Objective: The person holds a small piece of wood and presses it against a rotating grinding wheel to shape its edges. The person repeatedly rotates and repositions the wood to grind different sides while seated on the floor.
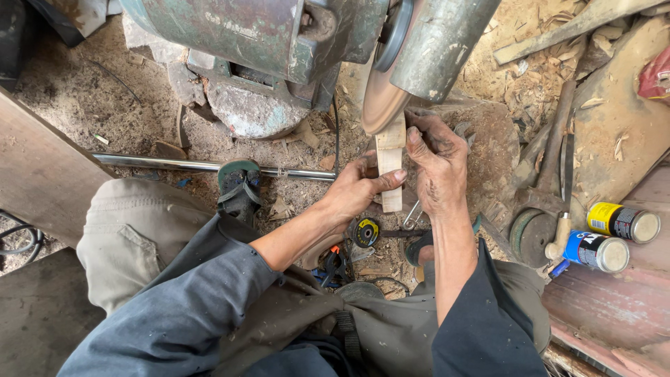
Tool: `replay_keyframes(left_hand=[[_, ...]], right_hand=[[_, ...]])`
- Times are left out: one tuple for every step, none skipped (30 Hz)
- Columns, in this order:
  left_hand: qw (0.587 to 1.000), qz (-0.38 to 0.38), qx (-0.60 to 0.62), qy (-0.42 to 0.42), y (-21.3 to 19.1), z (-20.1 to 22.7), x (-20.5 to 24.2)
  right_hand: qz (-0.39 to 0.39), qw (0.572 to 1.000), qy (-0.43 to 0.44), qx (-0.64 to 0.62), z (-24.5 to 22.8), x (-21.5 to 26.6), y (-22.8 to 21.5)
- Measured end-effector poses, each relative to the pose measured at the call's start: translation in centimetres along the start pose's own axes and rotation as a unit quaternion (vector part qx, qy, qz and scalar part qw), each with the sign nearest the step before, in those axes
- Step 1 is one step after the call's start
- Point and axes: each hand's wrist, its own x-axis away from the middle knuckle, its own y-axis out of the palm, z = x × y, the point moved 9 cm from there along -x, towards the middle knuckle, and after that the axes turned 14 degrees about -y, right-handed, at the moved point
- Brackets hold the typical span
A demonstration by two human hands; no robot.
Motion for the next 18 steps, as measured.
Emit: replay_keyframes(left_hand=[[1.000, -0.002, -0.015, 0.018, 0.0, 0.3, 0.1], [0.999, -0.005, -0.029, 0.037, -0.1, 0.6, 0.3], [0.999, -0.007, -0.028, 0.036, -0.1, 0.6, 0.4], [0.999, -0.010, -0.028, 0.034, -0.2, 0.6, 0.5], [0.999, -0.013, -0.028, 0.033, -0.3, 0.7, 0.6], [0.999, -0.010, -0.026, 0.015, -0.4, 0.4, 0.8], [1.000, -0.006, -0.025, -0.003, -0.5, 0.2, 1.0], [0.999, -0.003, -0.026, -0.020, -0.7, 0.3, 1.1], [0.999, -0.002, -0.041, -0.031, -0.8, 0.5, 1.3], [0.998, 0.000, -0.055, -0.042, -0.9, 0.6, 1.6], [0.996, 0.003, -0.069, -0.054, -1.0, 0.5, 1.9], [0.995, 0.007, -0.076, -0.057, -1.1, 0.7, 2.2], [0.995, 0.012, -0.082, -0.060, -1.2, 0.9, 2.4], [0.994, 0.018, -0.089, -0.063, -1.4, 1.0, 2.7], [0.994, 0.019, -0.093, -0.047, -1.5, 1.5, 2.8], [0.995, 0.021, -0.096, -0.032, -1.6, 1.8, 3.0], [0.995, 0.023, -0.099, -0.017, -1.8, 2.2, 3.1], [0.994, 0.026, -0.100, -0.019, -2.0, 2.2, 3.1]], right_hand=[[0.001, 1.000, 0.001, 0.005, 0.1, 0.0, -0.1], [0.003, 1.000, 0.002, 0.010, 0.1, 0.0, -0.1], [0.004, 1.000, 0.003, 0.016, 0.2, 0.0, -0.2], [0.003, 1.000, -0.001, 0.018, 0.2, 0.0, -0.2], [0.002, 1.000, -0.005, 0.020, 0.2, 0.0, -0.2], [0.001, 1.000, -0.006, 0.022, 0.2, 0.1, -0.2], [0.000, 1.000, -0.009, 0.027, 0.2, 0.2, -0.3], [-0.002, 0.999, -0.015, 0.032, 0.2, 0.2, -0.2], [-0.003, 0.999, -0.020, 0.037, 0.2, 0.2, -0.2], [-0.001, 0.999, -0.017, 0.027, 0.2, 0.2, -0.2], [0.000, 1.000, -0.014, 0.017, 0.3, 0.3, -0.2], [0.003, 1.000, -0.012, 0.007, 0.4, 0.3, -0.2], [0.006, 1.000, -0.013, 0.009, 0.4, 0.3, -0.3], [0.009, 1.000, -0.014, 0.010, 0.5, 0.2, -0.3], [0.012, 1.000, -0.015, 0.011, 0.6, 0.2, -0.3], [0.019, 1.000, -0.016, 0.012, 0.7, 0.1, -0.4], [0.025, 0.999, -0.017, 0.013, 0.8, 0.1, -0.5], [0.032, 0.999, -0.017, 0.014, 0.9, 0.1, -0.6]])
